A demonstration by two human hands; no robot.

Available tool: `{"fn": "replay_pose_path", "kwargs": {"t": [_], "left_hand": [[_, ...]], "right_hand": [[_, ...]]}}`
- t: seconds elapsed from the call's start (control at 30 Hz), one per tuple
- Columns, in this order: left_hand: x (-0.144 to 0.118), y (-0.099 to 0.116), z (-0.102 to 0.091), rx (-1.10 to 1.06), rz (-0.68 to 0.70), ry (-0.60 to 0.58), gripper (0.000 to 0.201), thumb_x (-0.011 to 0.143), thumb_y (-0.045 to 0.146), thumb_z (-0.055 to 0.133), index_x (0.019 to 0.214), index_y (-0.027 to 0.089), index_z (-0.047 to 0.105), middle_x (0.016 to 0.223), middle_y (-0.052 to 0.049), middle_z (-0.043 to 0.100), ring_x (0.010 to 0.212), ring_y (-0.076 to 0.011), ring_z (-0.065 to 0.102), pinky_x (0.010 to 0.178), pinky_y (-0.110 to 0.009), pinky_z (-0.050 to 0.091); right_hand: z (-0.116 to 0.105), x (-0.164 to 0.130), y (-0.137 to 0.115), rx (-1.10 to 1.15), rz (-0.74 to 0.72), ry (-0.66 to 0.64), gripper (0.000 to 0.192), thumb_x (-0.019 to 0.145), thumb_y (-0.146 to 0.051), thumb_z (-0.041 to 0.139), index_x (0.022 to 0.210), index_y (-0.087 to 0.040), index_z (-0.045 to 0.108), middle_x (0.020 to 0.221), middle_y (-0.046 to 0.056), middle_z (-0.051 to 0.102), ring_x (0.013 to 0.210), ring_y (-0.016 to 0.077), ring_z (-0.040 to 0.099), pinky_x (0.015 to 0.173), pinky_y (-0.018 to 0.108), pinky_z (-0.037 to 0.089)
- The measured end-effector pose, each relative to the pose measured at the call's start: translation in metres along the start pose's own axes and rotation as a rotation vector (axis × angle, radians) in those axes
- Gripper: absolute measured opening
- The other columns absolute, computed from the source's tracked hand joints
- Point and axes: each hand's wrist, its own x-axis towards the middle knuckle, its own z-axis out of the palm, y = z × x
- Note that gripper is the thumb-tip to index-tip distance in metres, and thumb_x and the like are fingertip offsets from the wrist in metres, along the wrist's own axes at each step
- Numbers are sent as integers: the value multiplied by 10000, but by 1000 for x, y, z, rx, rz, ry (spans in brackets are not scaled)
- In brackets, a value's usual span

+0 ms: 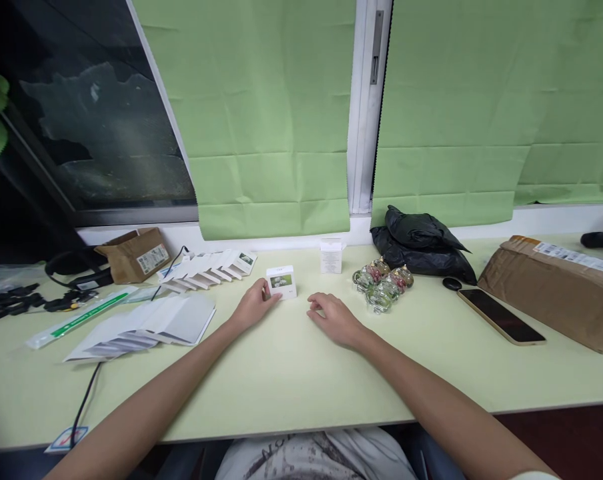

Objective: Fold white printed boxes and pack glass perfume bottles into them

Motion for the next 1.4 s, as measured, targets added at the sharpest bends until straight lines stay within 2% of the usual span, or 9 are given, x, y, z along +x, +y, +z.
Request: {"fn": "replay_pose_path", "kwargs": {"t": [0.2,0.5,0.63,0.8,0.93,1.13,1.23,1.4], "left_hand": [[10,-20,-12,86,-123,112,203,891,342,633,868,249,453,813,4,587,716,-197,567,690,-305,382],[22,-32,-2,62,-128,88,142,921,309,579,888,244,457,802,-11,610,746,-217,596,705,-317,421],[45,-36,1,69,-90,45,144,917,286,582,878,242,450,784,-1,591,738,-208,576,720,-312,418],[83,-42,10,73,-64,-10,122,938,307,565,917,251,459,660,53,508,623,-180,509,650,-278,385],[98,-47,17,99,-56,-15,92,938,296,564,946,254,483,658,51,513,628,-179,506,644,-270,371],[98,-49,20,154,-53,-13,59,928,229,558,974,252,530,740,13,579,738,-205,573,702,-292,399],[94,-44,21,184,-48,1,89,935,192,526,1000,246,554,833,-34,637,873,-249,604,777,-332,429],[64,-26,23,237,-10,7,96,952,235,529,1009,225,606,1039,-121,702,1134,-339,557,959,-450,413]], "right_hand": [[-2,0,-1,-16,-22,-5,282,995,-327,572,1260,-249,628,1109,70,728,1094,249,646,977,420,491],[-3,0,-1,1,-23,-19,280,999,-324,566,1260,-249,632,1114,68,723,1109,252,633,974,418,486],[-2,0,-1,-12,-45,-21,264,997,-308,562,1241,-239,638,1105,70,720,1101,256,624,975,425,482],[-1,1,-1,-11,-67,-15,259,986,-282,580,1235,-237,638,1102,70,722,1087,260,617,973,436,482],[-1,1,-2,-16,-71,-19,256,983,-265,577,1230,-243,641,1096,67,722,1081,261,616,981,444,478],[-3,2,-1,-19,-85,-14,254,983,-272,582,1228,-248,646,1087,65,720,1070,259,618,975,444,481],[-4,2,0,-16,-88,-21,259,983,-276,583,1232,-244,644,1087,66,719,1072,260,618,970,438,484],[-5,2,3,-12,-81,-13,249,989,-287,571,1223,-236,638,1088,69,706,1071,259,603,963,435,488]]}}
